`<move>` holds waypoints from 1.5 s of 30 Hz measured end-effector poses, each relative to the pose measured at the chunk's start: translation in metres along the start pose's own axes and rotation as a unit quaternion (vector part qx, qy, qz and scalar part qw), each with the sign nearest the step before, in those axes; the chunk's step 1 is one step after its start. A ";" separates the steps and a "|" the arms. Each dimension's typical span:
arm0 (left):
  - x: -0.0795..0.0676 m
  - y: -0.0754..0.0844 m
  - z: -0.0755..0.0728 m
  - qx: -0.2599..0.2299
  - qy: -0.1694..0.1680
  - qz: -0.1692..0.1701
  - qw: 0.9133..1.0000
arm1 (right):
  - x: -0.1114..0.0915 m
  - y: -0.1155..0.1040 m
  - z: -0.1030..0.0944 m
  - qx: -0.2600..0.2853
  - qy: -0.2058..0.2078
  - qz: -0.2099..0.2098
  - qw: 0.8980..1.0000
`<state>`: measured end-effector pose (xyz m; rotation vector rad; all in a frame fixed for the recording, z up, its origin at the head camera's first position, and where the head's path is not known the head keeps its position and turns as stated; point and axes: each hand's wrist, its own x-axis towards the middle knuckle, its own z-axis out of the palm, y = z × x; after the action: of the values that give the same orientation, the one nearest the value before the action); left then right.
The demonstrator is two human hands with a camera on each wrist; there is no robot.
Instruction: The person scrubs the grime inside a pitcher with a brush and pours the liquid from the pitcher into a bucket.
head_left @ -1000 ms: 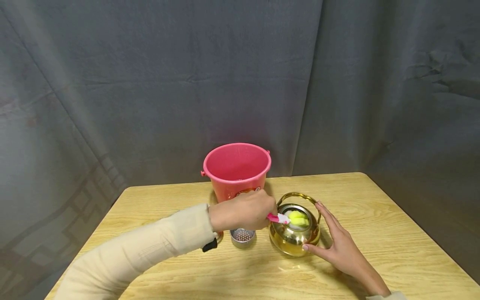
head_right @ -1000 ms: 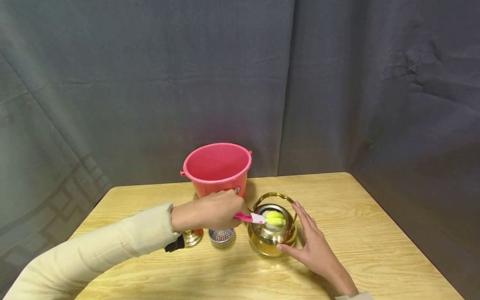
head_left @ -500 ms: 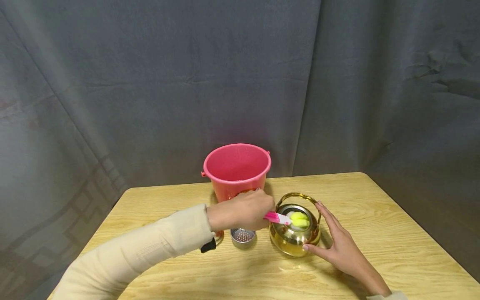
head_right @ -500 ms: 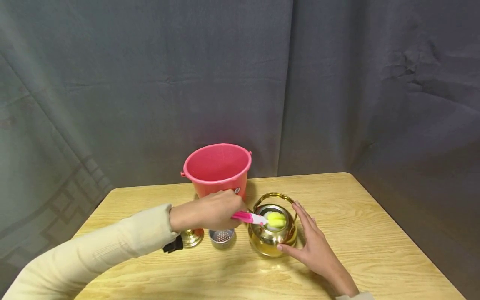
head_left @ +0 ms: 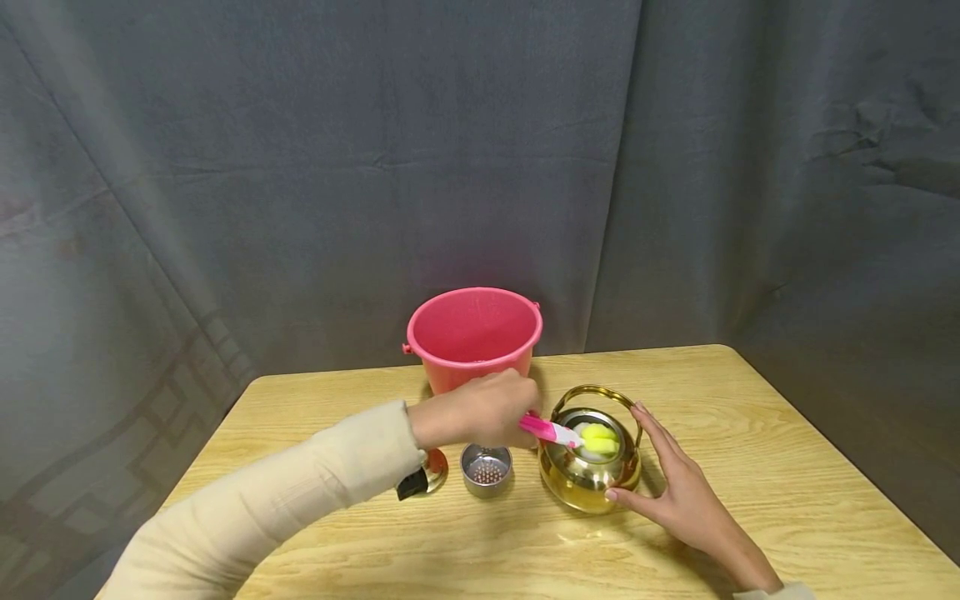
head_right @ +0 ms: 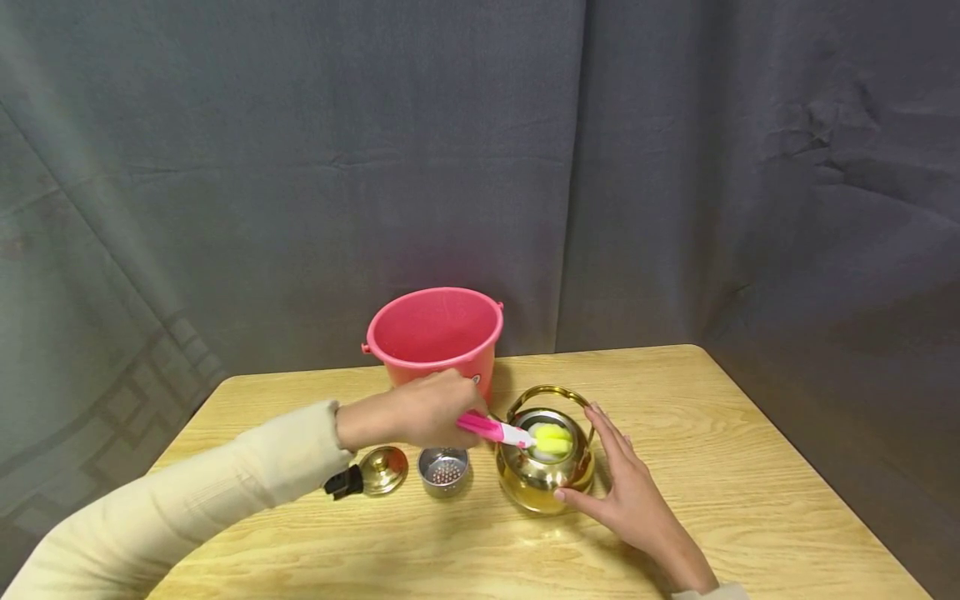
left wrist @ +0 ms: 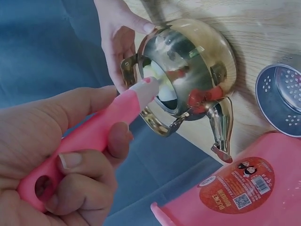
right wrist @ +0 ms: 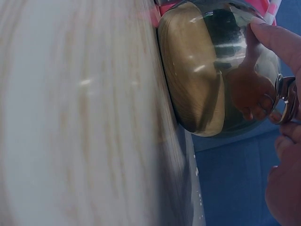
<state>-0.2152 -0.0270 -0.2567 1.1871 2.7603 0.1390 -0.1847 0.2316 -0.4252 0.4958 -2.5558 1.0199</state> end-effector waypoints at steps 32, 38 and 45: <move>0.018 -0.026 -0.013 0.020 -0.041 0.130 0.990 | -0.001 -0.003 0.000 0.006 -0.002 0.007 1.000; 0.022 -0.028 -0.016 0.035 -0.049 0.155 0.986 | -0.003 -0.004 0.000 0.007 -0.002 0.009 1.000; 0.026 -0.027 -0.025 0.026 -0.073 0.145 0.986 | -0.002 -0.007 0.000 0.013 -0.004 0.006 1.000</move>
<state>-0.2563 -0.0280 -0.2383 1.5413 2.4684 0.0089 -0.1795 0.2276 -0.4220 0.4925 -2.5599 1.0585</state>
